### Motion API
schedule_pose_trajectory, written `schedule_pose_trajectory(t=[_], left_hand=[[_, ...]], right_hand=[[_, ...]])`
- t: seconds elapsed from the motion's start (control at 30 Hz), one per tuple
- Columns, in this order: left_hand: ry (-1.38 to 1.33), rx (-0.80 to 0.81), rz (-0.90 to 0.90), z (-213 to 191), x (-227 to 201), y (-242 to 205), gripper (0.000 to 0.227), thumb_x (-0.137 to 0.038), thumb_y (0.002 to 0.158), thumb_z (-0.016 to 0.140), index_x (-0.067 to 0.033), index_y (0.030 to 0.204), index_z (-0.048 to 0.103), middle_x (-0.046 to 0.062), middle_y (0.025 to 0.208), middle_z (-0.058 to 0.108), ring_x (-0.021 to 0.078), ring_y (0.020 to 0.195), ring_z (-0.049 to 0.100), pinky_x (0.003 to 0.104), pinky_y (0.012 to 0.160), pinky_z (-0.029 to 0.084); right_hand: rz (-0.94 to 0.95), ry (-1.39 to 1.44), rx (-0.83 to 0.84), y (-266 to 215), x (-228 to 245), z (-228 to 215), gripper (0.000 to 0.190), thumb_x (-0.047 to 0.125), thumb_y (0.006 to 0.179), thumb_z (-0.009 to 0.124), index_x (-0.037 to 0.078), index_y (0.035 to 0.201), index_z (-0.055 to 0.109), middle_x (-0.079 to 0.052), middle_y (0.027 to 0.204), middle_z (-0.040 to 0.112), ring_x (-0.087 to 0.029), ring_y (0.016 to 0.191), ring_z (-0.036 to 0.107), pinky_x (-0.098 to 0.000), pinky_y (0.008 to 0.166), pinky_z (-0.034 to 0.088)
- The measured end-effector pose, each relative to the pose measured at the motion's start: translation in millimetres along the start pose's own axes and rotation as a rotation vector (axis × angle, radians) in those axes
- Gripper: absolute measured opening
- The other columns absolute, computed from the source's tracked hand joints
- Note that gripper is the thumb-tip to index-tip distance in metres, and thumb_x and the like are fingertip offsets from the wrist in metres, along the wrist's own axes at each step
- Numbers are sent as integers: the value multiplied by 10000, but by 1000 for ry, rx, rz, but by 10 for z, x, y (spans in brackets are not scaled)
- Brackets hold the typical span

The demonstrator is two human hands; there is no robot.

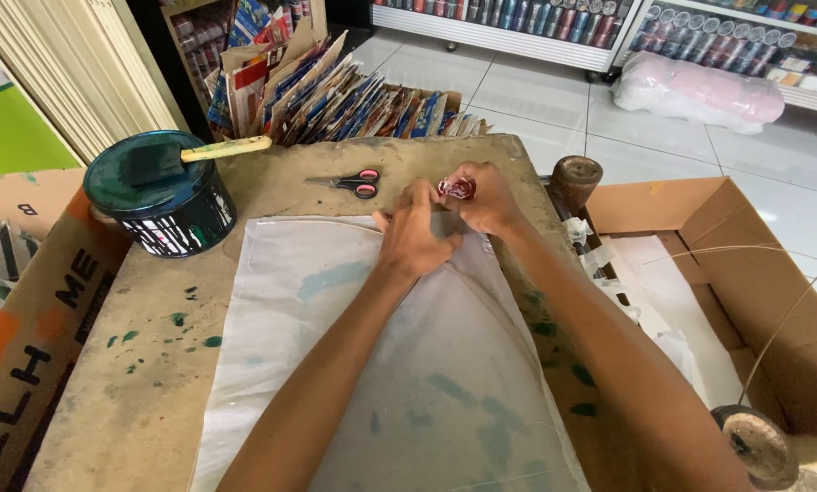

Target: Cutting kite paper and gluing it to a bamboo frame to assemble a kite

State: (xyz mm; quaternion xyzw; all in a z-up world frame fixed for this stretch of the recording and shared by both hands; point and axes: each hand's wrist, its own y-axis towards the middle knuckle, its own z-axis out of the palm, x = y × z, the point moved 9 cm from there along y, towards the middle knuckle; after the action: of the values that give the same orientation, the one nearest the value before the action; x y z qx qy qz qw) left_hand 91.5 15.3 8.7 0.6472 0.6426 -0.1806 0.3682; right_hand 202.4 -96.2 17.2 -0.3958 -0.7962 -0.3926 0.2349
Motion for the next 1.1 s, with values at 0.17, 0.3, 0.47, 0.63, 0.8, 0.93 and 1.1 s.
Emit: schedule_pose_trajectory(t=[0.17,0.3,0.47,0.63,0.8,0.93,1.1], left_hand=[[109,-11,138,88,14,75,322,-285,776,747,-207,1025,558,30,1180,551,275,1227,528,607,1051,250],[172,-62,359,86,-203,-19,91,-201,827,711,-223,913,694,-22,1090,613,221,1132,560,507,970,297],[157,-46,520,193,-272,-42,122,-244,786,718,-219,905,719,-10,1052,643,225,1075,583,464,927,336],[123,-2,579,211,-363,-110,173,-311,775,723,-198,906,733,0,1065,663,207,1058,619,421,963,371],[59,5,591,87,-462,-198,311,-361,782,795,-107,956,752,69,1035,689,261,1012,668,430,957,403],[35,4,595,150,-420,-160,335,-347,778,807,-77,968,749,97,1039,699,294,1003,673,455,951,422],[27,-7,632,196,-354,-84,188,-249,802,758,-108,926,753,57,1000,686,274,961,681,398,869,488]], right_hand=[[60,-23,46,-183,-17,-198,272,142,769,772,139,1040,753,-132,981,706,-288,917,693,-401,767,559],[139,-85,90,-512,-82,-415,306,66,868,573,150,1114,734,-157,1116,705,-333,1048,710,-435,857,572],[94,-155,139,-1133,542,-718,260,22,884,553,92,1060,731,-200,1031,719,-429,998,711,-515,804,567],[-28,-185,167,-1403,521,-706,252,-6,856,556,63,1033,722,-236,957,693,-475,966,696,-525,752,562],[-99,-277,162,-1442,516,-670,283,12,882,535,106,1057,737,-192,991,699,-436,995,697,-518,806,557],[-119,-330,170,-1443,519,-624,264,24,904,514,107,1041,724,-183,982,688,-443,1000,684,-514,796,552],[-167,-334,168,-1440,494,-557,237,30,915,507,95,1041,697,-199,964,650,-477,931,661,-522,753,540]])
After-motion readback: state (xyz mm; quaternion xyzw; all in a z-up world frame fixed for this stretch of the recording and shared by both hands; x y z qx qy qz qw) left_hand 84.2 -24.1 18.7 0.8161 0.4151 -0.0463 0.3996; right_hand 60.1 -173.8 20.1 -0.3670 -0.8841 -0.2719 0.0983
